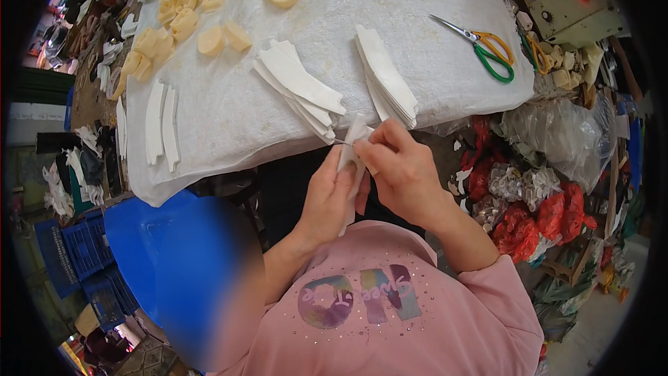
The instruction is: Manually assemble and align shoe padding or reinforcement components into stacks.
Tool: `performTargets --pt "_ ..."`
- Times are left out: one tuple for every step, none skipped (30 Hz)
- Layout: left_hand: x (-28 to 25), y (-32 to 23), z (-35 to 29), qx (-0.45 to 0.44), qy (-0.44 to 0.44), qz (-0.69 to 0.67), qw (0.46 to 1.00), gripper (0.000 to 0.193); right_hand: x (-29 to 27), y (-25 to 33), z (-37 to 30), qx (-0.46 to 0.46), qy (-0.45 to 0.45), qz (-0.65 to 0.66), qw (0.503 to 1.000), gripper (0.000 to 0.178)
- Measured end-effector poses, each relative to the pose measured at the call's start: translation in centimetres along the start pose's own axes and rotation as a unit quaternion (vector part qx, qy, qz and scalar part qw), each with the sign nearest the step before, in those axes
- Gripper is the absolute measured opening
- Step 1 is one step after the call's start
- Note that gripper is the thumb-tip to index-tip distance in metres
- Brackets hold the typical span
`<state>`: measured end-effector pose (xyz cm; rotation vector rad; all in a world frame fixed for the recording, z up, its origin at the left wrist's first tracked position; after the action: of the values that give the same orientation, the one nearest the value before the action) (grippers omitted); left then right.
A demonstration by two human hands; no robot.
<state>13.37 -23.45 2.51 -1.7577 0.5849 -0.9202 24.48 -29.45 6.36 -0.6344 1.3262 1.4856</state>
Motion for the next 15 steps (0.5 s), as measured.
performTargets --pt "-0.3 0.3 0.1 -0.010 0.010 -0.087 0.996 0.034 0.4 -0.6 0.1 0.007 -0.019 0.080 0.997 0.026" --pt "-0.5 0.6 0.2 -0.020 0.020 -0.174 0.984 0.035 0.5 -1.1 0.2 0.013 -0.038 0.160 0.986 0.027" --pt "-0.9 1.0 0.3 -0.029 -0.003 -0.202 0.979 0.040 0.6 -1.4 0.1 0.006 -0.009 0.217 0.976 0.031" --pt "-1.1 1.0 0.5 -0.029 -0.005 -0.202 0.979 0.040 0.5 -1.4 0.1 0.004 -0.008 0.218 0.976 0.031" --pt "-1.2 0.9 0.6 -0.045 -0.018 -0.187 0.981 0.041 0.5 -1.2 0.0 -0.031 0.021 0.291 0.956 0.032" --pt "-1.4 0.8 0.7 -0.061 -0.032 -0.171 0.983 0.043 0.3 -0.9 -0.2 -0.067 0.051 0.363 0.928 0.033" --pt "-1.6 0.2 0.9 -0.064 -0.082 -0.214 0.971 0.041 -0.6 -0.7 -0.6 -0.098 0.129 0.361 0.918 0.037" --pt "-2.5 0.4 1.2 -0.081 -0.100 -0.257 0.958 0.042 -1.2 -0.7 -1.3 -0.134 0.234 0.361 0.893 0.041" --pt "-3.1 0.0 1.4 -0.077 -0.105 -0.295 0.947 0.042 -1.6 -1.0 -2.1 -0.149 0.265 0.322 0.896 0.042" --pt "-3.9 -0.6 1.4 -0.072 -0.113 -0.332 0.934 0.042 -1.7 -1.2 -2.8 -0.166 0.298 0.284 0.896 0.042" --pt "-4.8 -1.4 1.4 -0.054 -0.118 -0.338 0.932 0.042 -1.4 -2.7 -3.7 -0.096 0.352 0.269 0.891 0.039" --pt "-5.4 -2.3 1.6 -0.041 -0.110 -0.368 0.922 0.041 -0.7 -4.4 -4.9 -0.021 0.401 0.251 0.881 0.036" --pt "-5.7 -3.3 1.8 -0.009 -0.107 -0.371 0.923 0.035 -0.1 -6.0 -5.8 0.028 0.397 0.070 0.915 0.034" --pt "-5.9 -4.3 1.9 0.024 -0.103 -0.373 0.922 0.029 0.2 -7.3 -6.7 0.076 0.377 -0.113 0.916 0.032" --pt "-6.0 -5.2 1.6 0.026 -0.106 -0.372 0.922 0.029 0.0 -8.0 -7.4 0.072 0.377 -0.112 0.916 0.032"
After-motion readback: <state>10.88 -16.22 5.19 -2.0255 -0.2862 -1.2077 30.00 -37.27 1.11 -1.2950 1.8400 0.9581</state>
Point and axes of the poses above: each hand's wrist, its own z-axis towards the middle knuckle, its own x-axis out of the palm, y = z × x, the point moved 3 cm from there along z, towards the middle knuckle, and after that the axes turned 12 degrees about -z, right-handed, at the moved point
